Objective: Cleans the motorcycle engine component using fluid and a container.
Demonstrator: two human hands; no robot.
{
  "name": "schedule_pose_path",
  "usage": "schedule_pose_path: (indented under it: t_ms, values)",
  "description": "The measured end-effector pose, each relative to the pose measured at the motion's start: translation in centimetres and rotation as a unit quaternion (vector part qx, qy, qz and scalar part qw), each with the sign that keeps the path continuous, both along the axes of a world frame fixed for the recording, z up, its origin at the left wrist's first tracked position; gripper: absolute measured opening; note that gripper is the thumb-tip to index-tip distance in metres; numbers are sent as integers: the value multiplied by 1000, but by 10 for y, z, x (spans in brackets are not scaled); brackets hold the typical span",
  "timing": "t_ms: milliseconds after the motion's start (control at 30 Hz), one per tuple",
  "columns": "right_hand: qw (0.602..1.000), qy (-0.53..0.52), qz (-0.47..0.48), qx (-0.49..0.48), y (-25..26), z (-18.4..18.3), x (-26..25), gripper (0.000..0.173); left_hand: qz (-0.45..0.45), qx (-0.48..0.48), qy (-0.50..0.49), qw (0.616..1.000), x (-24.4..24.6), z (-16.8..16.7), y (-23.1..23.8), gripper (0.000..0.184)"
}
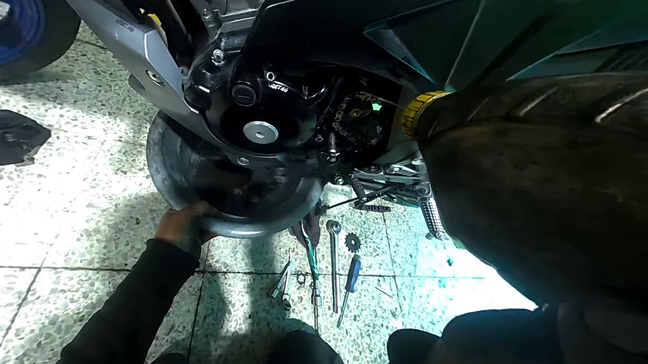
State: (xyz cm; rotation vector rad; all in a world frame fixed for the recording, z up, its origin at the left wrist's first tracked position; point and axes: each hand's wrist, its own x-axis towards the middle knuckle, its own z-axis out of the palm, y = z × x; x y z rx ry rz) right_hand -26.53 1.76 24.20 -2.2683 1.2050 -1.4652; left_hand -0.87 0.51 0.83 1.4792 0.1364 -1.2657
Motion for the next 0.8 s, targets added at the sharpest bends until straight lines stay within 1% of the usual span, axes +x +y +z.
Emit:
schedule_pose_path:
  t_ms: [33, 67, 100, 167, 200, 233, 267, 300, 333, 367, 400, 433, 467, 500, 533, 600, 667, 700, 733, 800]
  values:
    - [997, 75, 15, -17, -4, 12, -3, 53, 1, -3, -1, 1000, 0, -1, 0, 29]
    - [996, 80, 26, -30, -6, 18, 1, 55, 3, -6, -2, 1000, 0, -1, -1, 28]
    - [997, 56, 39, -26, -7, 21, 5, 54, 5, -9, -3, 1000, -1, -1, -1, 28]
    - [995, 59, 62, 47, -6, 34, 5, 51, 6, -12, -4, 1000, -1, 0, 0, 28]
    - [990, 94, 60, 81, -4, 42, 2, 48, 7, -13, -4, 1000, -2, 0, 1, 28]
    - [976, 185, 49, 107, -2, 53, -3, 44, 10, -13, -3, 1000, -2, -1, 1, 28]
    - [943, 316, 27, 100, -2, 63, -5, 42, 10, -16, -1, 1000, -1, -2, 1, 27]
    - [898, 430, 6, 94, 0, 72, -1, 41, 11, -17, 0, 1000, -1, -3, 1, 27]
    - [881, 461, -2, 105, 2, 76, 5, 42, 14, -17, -1, 1000, 0, -4, 0, 27]
    - [905, 409, 5, 114, 4, 70, 8, 42, 18, -15, -1, 1000, 0, -6, 1, 27]
    - [945, 307, 15, 110, 5, 56, 13, 41, 19, -13, 0, 1000, -1, -6, 1, 28]
    - [984, 159, 2, 79, 6, 34, 27, 36, 17, -10, -1, 1000, -1, -5, 1, 28]
    - [999, -12, -25, 28, 3, 15, 56, 25, 14, -7, -2, 1000, -1, -2, 1, 28]
    - [993, -108, -40, -2, 1, 8, 76, 20, 11, -4, -3, 1000, -1, 1, 2, 28]
    - [989, -145, -34, -15, 0, 3, 82, 21, 10, -5, -2, 1000, -1, 3, 2, 28]
    - [988, -147, 7, -42, 0, -2, 75, 24, 6, -13, 0, 1000, -1, 6, 3, 26]
    - [993, -98, 42, -56, 0, -1, 53, 29, 11, -16, 2, 1000, -2, 6, 2, 24]
    - [996, -37, 58, -60, 1, 6, 35, 33, 13, -16, 0, 1000, -2, 5, 2, 24]
    - [996, -21, 65, -60, 0, 16, 29, 33, 14, -14, -1, 1000, -3, 4, 3, 25]
    - [996, -31, 63, -62, -3, 22, 26, 33, 17, -14, -1, 1000, -2, 3, 3, 26]
